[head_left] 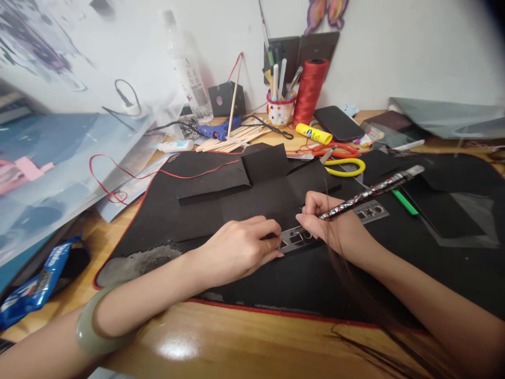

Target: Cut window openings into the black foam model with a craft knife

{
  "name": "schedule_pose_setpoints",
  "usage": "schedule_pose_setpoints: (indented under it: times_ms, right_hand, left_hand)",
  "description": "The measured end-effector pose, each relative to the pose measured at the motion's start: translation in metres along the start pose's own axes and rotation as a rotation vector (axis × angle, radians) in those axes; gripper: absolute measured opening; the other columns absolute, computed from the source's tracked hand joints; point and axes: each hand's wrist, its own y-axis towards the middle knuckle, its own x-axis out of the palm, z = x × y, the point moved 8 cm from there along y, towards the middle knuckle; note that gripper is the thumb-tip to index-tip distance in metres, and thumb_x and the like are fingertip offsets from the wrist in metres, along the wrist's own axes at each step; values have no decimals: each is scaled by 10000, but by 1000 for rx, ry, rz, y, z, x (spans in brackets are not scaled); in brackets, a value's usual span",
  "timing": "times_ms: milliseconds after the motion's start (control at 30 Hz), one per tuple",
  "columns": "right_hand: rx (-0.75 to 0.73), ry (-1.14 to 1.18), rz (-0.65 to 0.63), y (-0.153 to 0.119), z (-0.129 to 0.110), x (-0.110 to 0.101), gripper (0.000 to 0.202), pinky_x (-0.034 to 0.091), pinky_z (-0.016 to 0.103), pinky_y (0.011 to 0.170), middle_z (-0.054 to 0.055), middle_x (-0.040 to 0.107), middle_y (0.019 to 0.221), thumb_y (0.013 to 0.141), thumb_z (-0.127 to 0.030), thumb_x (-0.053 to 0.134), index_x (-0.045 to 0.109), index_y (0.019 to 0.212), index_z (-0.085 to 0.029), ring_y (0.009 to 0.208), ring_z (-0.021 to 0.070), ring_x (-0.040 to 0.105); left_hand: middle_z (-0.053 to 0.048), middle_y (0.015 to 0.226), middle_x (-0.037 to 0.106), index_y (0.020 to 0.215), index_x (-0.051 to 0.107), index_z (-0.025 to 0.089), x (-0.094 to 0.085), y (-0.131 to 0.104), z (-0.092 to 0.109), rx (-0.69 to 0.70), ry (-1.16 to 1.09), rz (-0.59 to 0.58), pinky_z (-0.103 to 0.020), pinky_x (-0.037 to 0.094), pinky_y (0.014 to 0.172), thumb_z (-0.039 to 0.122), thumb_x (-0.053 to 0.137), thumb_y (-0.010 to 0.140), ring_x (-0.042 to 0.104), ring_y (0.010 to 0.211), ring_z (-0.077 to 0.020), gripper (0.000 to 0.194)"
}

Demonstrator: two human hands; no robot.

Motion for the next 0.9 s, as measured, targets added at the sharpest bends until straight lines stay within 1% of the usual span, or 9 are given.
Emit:
schedule_pose_setpoints:
  times_ms: [133,233,300,433,600,733,900]
  right_hand:
    - [-20,-90,2,0,-6,1,243,224,213,440,-78,294,511,742,-191,514,325,590,-196,466,59,272]
    - [-44,-152,4,0,-13,2,235,223,214,449,-75,292,522,726,-166,511,324,587,-194,488,63,270]
    - [-61,-168,6,-1,-16,2,234,224,214,452,-74,290,527,722,-160,507,319,586,-195,494,63,265]
    - [-91,-180,9,-2,-17,1,238,230,210,454,-75,288,530,727,-167,504,313,589,-196,496,62,265]
    - [-100,-241,12,-3,-18,2,229,247,207,457,-71,314,530,721,-162,506,324,587,-193,501,65,286]
    - [-84,-251,0,-4,-19,3,221,260,203,459,-69,336,532,717,-167,507,329,590,-193,498,63,300]
    - [-100,-276,8,-4,-21,4,218,255,198,444,-69,345,518,703,-166,513,336,578,-191,489,62,315]
  left_hand:
    - [-50,986,552,1038,592,180,-2,-1,-1,-13,22,33,-238,462,681,327,369,911,523,822,-136,296]
    - [-34,909,563,1097,560,228,0,1,0,5,100,26,-228,440,603,324,355,916,507,758,-134,290]
    - [-32,921,573,1101,560,234,1,3,3,40,156,16,-229,419,572,301,340,922,491,730,-134,291]
    - [-21,1082,568,1100,563,220,1,4,6,100,133,13,-230,427,609,277,338,925,495,775,-129,290]
    - [-28,1064,594,1103,566,217,0,3,3,93,60,2,-233,440,658,285,350,924,510,822,-135,288]
    - [-28,1074,596,1077,583,222,-2,2,3,97,29,24,-233,438,654,280,364,920,516,824,-136,276]
    - [-7,1091,586,1020,612,227,0,3,1,79,-5,13,-227,433,663,286,383,914,510,832,-132,260]
